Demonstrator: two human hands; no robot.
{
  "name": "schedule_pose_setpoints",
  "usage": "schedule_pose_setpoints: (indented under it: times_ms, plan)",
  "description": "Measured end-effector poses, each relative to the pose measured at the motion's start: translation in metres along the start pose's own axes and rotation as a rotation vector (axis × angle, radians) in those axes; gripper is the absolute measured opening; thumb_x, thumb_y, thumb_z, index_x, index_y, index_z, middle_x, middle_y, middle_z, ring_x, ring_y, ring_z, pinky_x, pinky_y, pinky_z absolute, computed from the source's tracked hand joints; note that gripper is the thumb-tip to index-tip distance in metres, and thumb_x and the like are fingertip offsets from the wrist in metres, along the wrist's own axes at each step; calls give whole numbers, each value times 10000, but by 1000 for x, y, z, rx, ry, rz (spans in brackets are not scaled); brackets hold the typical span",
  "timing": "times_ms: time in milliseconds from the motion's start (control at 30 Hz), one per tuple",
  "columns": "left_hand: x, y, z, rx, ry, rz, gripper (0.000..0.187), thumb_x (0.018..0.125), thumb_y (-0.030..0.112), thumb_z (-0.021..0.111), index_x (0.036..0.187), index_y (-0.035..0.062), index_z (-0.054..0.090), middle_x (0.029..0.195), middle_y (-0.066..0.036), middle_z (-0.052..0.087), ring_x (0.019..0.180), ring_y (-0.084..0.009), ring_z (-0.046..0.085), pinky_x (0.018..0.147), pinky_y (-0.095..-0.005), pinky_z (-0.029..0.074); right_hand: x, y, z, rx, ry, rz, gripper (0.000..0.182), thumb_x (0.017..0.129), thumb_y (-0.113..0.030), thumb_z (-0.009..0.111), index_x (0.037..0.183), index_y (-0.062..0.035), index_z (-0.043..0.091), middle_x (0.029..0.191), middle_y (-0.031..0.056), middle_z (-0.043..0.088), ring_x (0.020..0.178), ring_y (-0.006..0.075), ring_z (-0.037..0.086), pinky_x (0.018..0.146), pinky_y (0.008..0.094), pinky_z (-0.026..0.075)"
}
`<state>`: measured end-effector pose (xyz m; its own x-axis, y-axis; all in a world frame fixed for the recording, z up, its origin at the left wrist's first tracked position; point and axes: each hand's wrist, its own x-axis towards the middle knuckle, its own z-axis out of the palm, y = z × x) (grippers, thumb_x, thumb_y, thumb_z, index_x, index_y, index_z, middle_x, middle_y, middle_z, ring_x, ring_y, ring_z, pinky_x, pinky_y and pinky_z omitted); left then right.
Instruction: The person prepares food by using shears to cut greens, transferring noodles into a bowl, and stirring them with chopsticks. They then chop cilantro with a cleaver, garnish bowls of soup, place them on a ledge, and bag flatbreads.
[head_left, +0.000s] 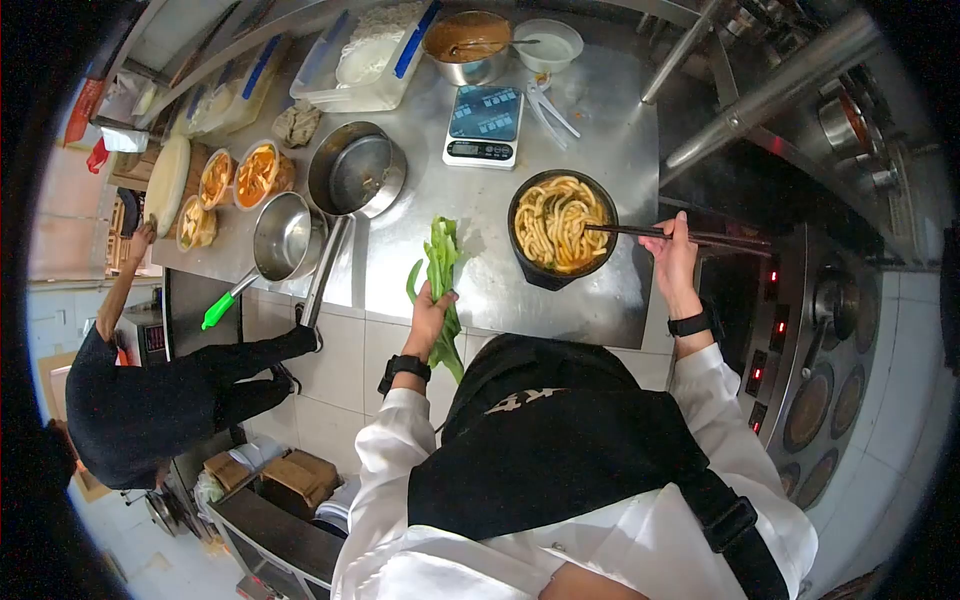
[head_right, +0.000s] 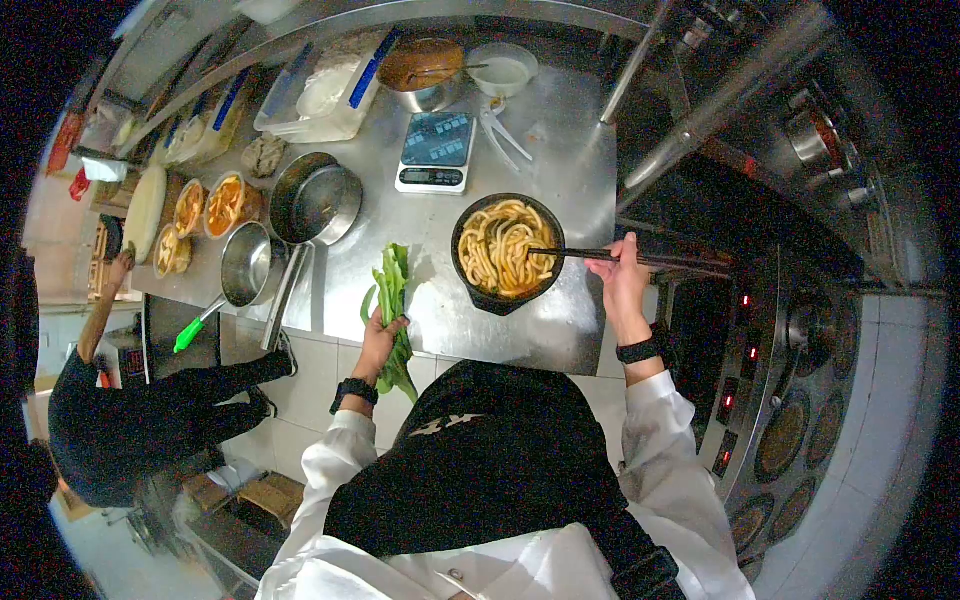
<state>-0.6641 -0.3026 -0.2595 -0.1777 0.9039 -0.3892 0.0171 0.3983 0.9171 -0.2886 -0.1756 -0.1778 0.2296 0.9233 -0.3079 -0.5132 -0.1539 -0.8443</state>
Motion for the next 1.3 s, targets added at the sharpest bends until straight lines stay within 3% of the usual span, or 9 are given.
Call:
schedule_pose_setpoints:
  times_ms: [200,333,567,733,867,1033,1133,1233,1300]
  plan:
    - [5,-7,-2,-15,-21,-28,281,779,-26,508,1057,11,482,841,-38,571,777,-122,533,701,-244,422,3,-6,7,-106,-37,41,324,886,-373,454,811,-58,467,710,47,500,570,227,609,510,267,502]
    - [-3,3,-5,-26,-5,15,262,805,-19,513,1064,12,495,861,-37,572,794,-121,533,733,-254,431,-15,-12,7,-238,-37,231,431,821,-469,527,952,-64,464,745,35,514,649,117,535,528,209,435]
    - [-47,68,5,-140,133,114,312,824,-1,489,1131,17,434,874,-74,572,750,-152,547,699,-276,442,-95,14,22,-643,-681,393,80,862,-117,481,836,-46,506,616,9,507,445,78,455,372,194,337]
    - [-64,117,33,466,107,365,238,757,7,515,981,-22,440,812,-242,530,763,-417,499,643,-426,404,-124,62,131,-416,-919,194,206,855,-149,537,1015,-22,518,979,38,551,898,120,527,770,248,432]
    - [-87,146,42,489,37,635,249,702,-48,481,948,-12,466,772,-241,513,750,-439,476,640,-463,386,-136,62,170,-360,-792,131,175,847,-146,550,986,-43,526,925,24,549,871,112,517,783,257,431]
    - [-106,188,24,772,-158,667,372,678,43,615,1031,11,503,901,-173,536,857,-353,503,749,-419,392,-147,6,154,-441,-887,-152,161,848,-197,554,921,-58,518,854,-17,518,785,83,494,707,243,439]
    - [-126,242,28,532,-240,804,542,659,34,633,1158,4,425,1089,-187,468,1025,-341,434,894,-404,336,-173,-106,153,-481,-695,114,138,853,-192,537,886,-60,515,821,2,486,721,81,463,610,233,427]
    - [-119,256,21,597,-116,1001,522,843,130,537,1271,-28,282,1175,-174,461,1117,-318,406,976,-418,269,-163,-169,100,-381,-561,-454,210,812,-256,567,835,-56,507,881,51,491,619,64,468,437,156,364]
    - [-105,248,25,449,-19,948,404,854,71,502,1214,-38,352,1158,-205,456,1059,-295,458,913,-382,354,-180,-248,66,-429,-351,-535,233,824,-285,543,860,-56,524,811,26,528,585,53,499,386,168,375]
